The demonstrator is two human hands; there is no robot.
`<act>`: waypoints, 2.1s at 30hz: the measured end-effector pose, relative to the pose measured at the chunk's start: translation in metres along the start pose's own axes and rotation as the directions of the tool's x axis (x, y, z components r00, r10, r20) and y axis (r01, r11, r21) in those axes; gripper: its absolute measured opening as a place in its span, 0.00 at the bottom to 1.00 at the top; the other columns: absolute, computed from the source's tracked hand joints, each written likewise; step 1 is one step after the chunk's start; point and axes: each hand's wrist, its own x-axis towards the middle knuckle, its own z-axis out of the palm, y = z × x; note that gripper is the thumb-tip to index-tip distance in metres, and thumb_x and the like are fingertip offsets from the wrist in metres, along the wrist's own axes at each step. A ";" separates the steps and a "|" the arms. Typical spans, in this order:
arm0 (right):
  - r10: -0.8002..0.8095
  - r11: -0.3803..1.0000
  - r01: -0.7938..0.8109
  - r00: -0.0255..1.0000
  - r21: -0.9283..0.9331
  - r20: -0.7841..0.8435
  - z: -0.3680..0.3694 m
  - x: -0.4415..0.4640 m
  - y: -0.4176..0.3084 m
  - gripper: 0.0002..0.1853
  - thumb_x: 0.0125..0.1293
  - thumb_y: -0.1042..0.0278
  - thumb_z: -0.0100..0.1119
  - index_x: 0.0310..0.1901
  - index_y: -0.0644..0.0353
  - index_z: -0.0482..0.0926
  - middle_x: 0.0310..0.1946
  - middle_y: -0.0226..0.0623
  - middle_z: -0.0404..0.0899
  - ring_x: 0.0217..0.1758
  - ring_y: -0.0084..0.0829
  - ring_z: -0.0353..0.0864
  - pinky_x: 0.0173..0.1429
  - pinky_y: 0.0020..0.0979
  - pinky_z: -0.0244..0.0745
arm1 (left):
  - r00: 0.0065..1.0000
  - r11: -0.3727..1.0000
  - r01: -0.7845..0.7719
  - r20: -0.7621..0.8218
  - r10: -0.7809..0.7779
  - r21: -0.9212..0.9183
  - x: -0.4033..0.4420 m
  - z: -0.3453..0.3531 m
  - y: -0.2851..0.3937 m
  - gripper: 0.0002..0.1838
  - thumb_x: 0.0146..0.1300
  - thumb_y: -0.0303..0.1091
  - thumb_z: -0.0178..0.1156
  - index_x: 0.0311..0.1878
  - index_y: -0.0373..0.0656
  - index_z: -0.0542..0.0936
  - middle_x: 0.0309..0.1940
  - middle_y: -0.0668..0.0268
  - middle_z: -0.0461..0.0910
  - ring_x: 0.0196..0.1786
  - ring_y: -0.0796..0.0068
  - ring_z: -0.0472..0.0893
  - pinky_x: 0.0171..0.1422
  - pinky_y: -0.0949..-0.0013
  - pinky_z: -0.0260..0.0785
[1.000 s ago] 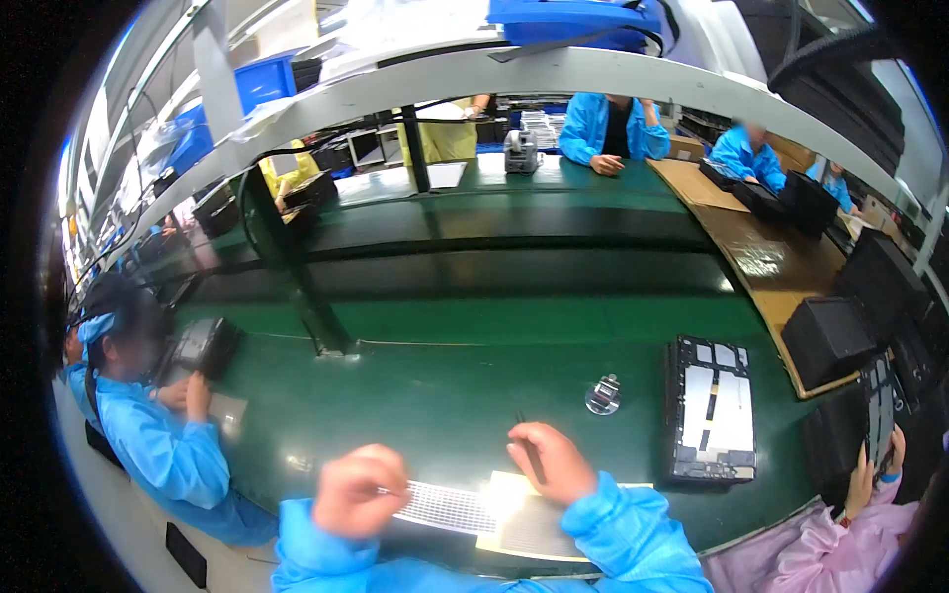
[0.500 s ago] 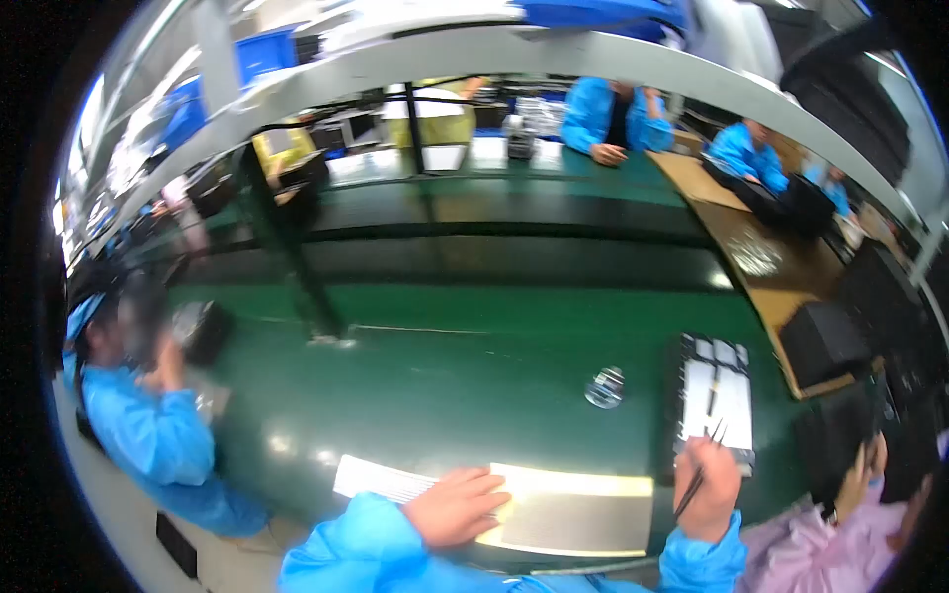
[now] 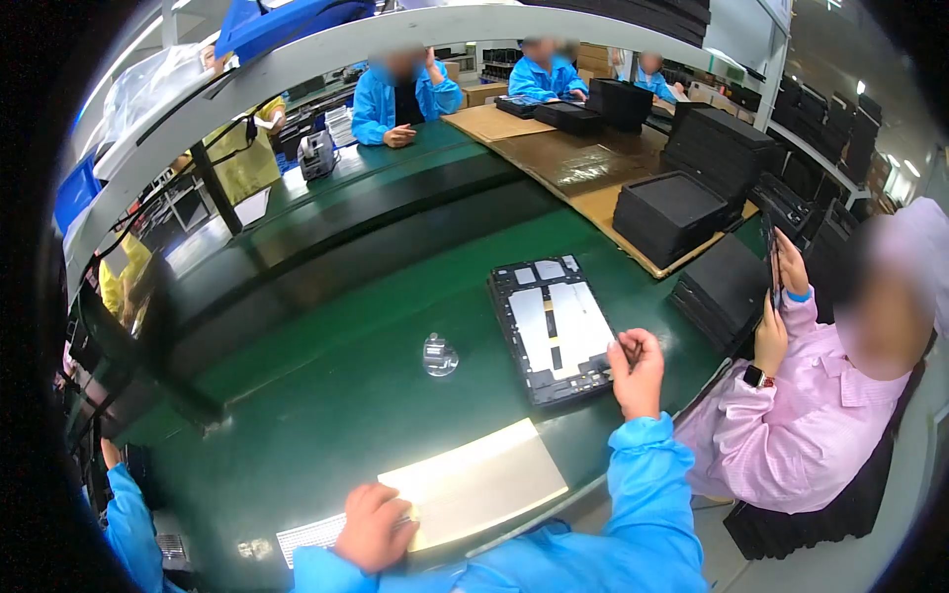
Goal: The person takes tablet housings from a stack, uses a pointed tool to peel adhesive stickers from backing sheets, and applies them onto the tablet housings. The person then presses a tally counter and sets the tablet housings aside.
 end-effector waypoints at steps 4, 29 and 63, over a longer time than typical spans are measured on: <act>0.116 0.992 -0.115 0.993 0.045 -0.019 -0.004 0.001 -0.003 0.18 0.63 0.76 0.66 0.51 0.66 0.71 0.45 0.38 0.76 0.48 0.24 0.77 0.54 0.25 0.74 | 0.992 0.998 0.056 0.109 -0.060 0.035 0.011 -0.018 0.014 0.21 0.49 0.35 0.71 0.48 0.43 0.80 0.53 0.53 0.73 0.58 0.49 0.70 0.63 0.49 0.61; 0.112 0.992 -0.118 0.987 0.050 0.114 -0.002 -0.020 -0.011 0.20 0.58 0.81 0.67 0.50 0.66 0.71 0.45 0.36 0.74 0.51 0.26 0.74 0.57 0.28 0.69 | 0.928 0.376 0.305 0.186 -0.321 -0.875 0.206 0.105 0.071 0.30 0.65 0.23 0.60 0.69 0.29 0.62 0.58 0.54 0.76 0.59 0.69 0.76 0.65 0.68 0.69; 0.041 0.999 -0.040 0.643 -0.020 0.765 0.195 -0.123 -0.072 0.18 0.62 0.68 0.67 0.51 0.62 0.73 0.45 0.42 0.78 0.45 0.34 0.80 0.50 0.33 0.75 | 0.683 0.495 0.262 -0.204 -0.702 -0.828 0.013 -0.016 -0.062 0.36 0.62 0.22 0.61 0.72 0.28 0.57 0.65 0.50 0.68 0.63 0.65 0.73 0.68 0.66 0.64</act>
